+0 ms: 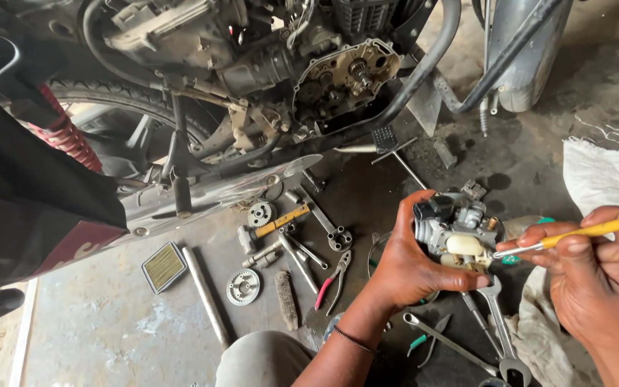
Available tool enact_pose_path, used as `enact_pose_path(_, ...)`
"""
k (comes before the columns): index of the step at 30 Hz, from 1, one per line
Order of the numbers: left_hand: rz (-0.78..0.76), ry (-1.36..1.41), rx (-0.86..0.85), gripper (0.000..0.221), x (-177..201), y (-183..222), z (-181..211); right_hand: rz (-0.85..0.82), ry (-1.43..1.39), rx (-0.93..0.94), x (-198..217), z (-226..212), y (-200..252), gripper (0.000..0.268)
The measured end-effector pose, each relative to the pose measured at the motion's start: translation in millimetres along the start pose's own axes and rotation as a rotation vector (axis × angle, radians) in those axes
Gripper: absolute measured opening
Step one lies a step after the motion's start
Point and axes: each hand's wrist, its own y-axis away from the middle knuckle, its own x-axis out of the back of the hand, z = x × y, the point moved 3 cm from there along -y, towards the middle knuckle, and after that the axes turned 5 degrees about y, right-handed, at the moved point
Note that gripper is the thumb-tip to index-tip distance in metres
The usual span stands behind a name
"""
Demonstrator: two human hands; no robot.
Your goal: Cleaning and disassembling a motorcycle carburetor using fuel and various tools.
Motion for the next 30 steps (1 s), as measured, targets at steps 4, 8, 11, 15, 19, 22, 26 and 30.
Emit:
enact_pose_path(4,0.027,-0.151,0.020,0.113,2.5,1.2,6.0,0.012,-0.001,-0.025,0.4,2.5,-0.9,0.017)
enact_pose_path(8,0.062,-0.366,-0.025,0.115,6.0,4.0,10.0,-0.018,0.093,-0.042,-4.0,1.8,-3.9,0.018)
enact_pose_path(11,0.095,-0.549,-0.109,0.115,7.8,6.2,6.1,-0.062,0.193,-0.048,-6.9,-5.4,-8.0,0.019)
enact_pose_path(15,0.147,-0.726,-0.199,0.121,7.6,5.1,8.0,-0.146,0.294,-0.030,-21.6,-13.0,-10.2,0.024)
enact_pose_path(19,0.150,-0.836,-0.196,0.122,7.7,2.4,2.1,-0.174,0.429,-0.026,-35.8,-8.7,-14.5,0.020)
enact_pose_path(22,0.132,-0.377,-0.167,0.112,14.3,-2.0,-15.5,-0.108,0.338,-0.040,-36.2,-4.1,-16.4,0.015)
enact_pose_path(26,0.346,0.177,0.104,0.089,19.1,-7.9,-18.0,-0.001,-0.002,-0.069,-37.7,30.3,-6.1,0.014)
enact_pose_path(30,0.497,0.276,0.250,0.072,17.2,-4.4,-17.4,0.013,0.122,-0.052,-64.2,44.8,8.7,0.022)
